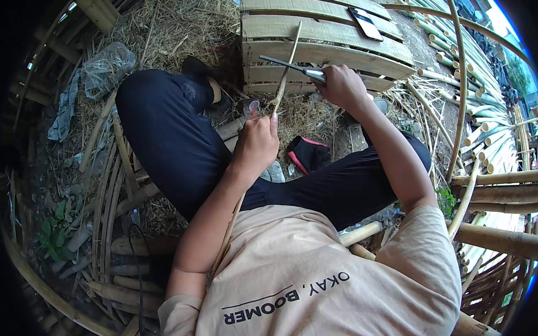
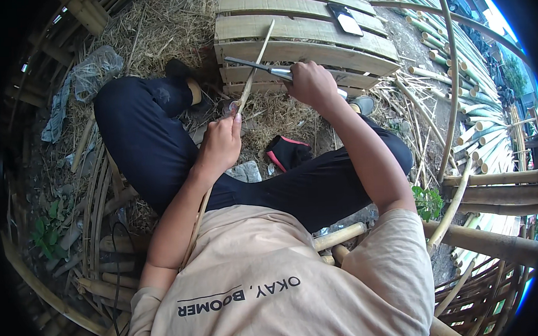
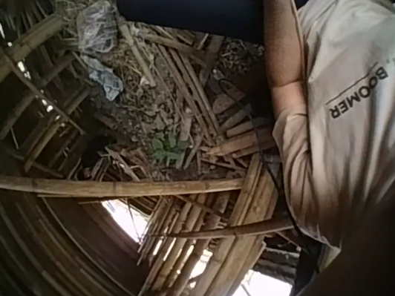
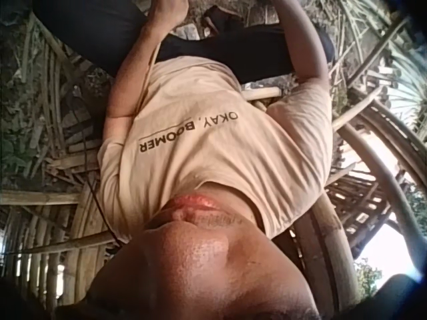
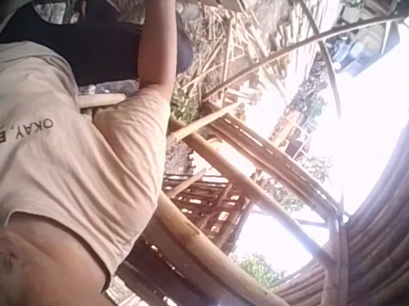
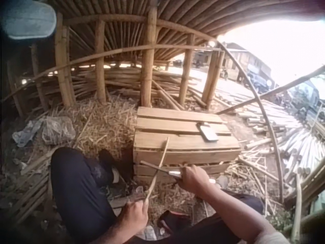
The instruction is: The person shaves a thin wooden stick with a knife while sitting in an area surrounded by bamboo poles.
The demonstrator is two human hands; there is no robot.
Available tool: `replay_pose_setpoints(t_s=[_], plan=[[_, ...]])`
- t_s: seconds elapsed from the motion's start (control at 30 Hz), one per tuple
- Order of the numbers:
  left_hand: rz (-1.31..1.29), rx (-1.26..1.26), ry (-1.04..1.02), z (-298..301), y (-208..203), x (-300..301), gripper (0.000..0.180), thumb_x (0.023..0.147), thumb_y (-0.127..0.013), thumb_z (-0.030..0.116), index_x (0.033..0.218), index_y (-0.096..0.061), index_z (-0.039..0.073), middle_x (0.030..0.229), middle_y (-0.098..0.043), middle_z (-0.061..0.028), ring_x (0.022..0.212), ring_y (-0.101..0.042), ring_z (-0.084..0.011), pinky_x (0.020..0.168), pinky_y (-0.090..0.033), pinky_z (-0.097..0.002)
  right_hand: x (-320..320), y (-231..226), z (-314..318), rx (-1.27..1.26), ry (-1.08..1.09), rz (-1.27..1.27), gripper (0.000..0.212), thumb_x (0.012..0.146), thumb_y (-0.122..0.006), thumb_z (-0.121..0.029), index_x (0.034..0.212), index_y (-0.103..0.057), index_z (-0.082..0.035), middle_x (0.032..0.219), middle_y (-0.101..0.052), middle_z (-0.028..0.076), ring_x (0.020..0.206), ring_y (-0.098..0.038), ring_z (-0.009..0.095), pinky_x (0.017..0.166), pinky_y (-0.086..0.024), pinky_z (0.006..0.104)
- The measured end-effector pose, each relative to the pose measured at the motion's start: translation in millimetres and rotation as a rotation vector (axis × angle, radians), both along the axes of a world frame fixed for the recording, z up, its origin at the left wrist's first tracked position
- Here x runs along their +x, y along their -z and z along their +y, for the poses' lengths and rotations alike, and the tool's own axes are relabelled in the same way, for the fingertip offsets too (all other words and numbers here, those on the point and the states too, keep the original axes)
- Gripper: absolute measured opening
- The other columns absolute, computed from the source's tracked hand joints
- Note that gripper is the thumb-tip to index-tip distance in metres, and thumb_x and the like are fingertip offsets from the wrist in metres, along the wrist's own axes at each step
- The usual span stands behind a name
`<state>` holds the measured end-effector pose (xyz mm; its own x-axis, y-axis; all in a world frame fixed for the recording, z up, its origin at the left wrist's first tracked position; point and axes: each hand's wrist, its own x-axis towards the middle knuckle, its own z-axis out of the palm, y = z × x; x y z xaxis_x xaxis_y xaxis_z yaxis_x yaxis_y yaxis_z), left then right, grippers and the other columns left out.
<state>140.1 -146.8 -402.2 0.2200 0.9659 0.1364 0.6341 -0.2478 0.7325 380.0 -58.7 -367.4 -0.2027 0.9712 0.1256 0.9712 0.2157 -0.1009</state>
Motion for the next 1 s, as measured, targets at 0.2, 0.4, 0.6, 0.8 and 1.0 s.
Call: replay_pose_setpoints(t_s=[0.2,0.4,0.6,0.8,1.0], plan=[[-0.059,0.048,0.016,5,7,-1,0.042,0.105,-0.048,0.021,0.079,-0.066,-0.008,0.07,-0.063,-0.03,0.071,-0.066,-0.0471,0.063,-0.051,-0.0548,21,4,37,0.063,0.046,-0.036,0.016,0.078,-0.065,-0.015,0.083,-0.073,-0.002,0.081,-0.071,0.026,0.077,-0.071,0.042,0.074,-0.058,0.0504],[-0.026,0.06,-0.004,-1,9,-2,0.042,0.104,-0.049,0.02,0.076,-0.064,-0.007,0.068,-0.062,-0.0292,0.07,-0.065,-0.0473,0.064,-0.051,-0.0548,19,-2,30,0.024,-0.045,-0.075,0.016,0.076,-0.065,-0.015,0.083,-0.072,-0.002,0.081,-0.071,0.024,0.079,-0.071,0.042,0.076,-0.057,0.0503],[-0.049,0.077,0.007,1,7,-6,0.041,0.104,-0.049,0.02,0.076,-0.064,-0.006,0.068,-0.062,-0.0293,0.069,-0.065,-0.0474,0.064,-0.05,-0.0552,19,-1,40,0.039,-0.038,-0.095,0.016,0.075,-0.065,-0.015,0.084,-0.072,-0.004,0.081,-0.071,0.023,0.078,-0.071,0.041,0.076,-0.058,0.0496],[-0.065,0.044,-0.011,1,6,-4,0.041,0.104,-0.049,0.021,0.078,-0.065,-0.007,0.068,-0.062,-0.0292,0.069,-0.065,-0.0474,0.064,-0.049,-0.055,33,8,55,0.095,0.066,-0.133,0.014,0.078,-0.065,-0.015,0.084,-0.073,-0.006,0.079,-0.071,0.022,0.076,-0.072,0.039,0.072,-0.058,0.0486],[-0.051,0.046,0.007,-1,7,-2,0.042,0.105,-0.048,0.023,0.079,-0.066,-0.006,0.068,-0.062,-0.0286,0.07,-0.065,-0.0473,0.064,-0.05,-0.0546,40,2,67,0.134,0.069,-0.16,0.013,0.08,-0.06,-0.012,0.082,-0.071,-0.005,0.08,-0.071,0.023,0.077,-0.072,0.04,0.073,-0.059,0.0487]])
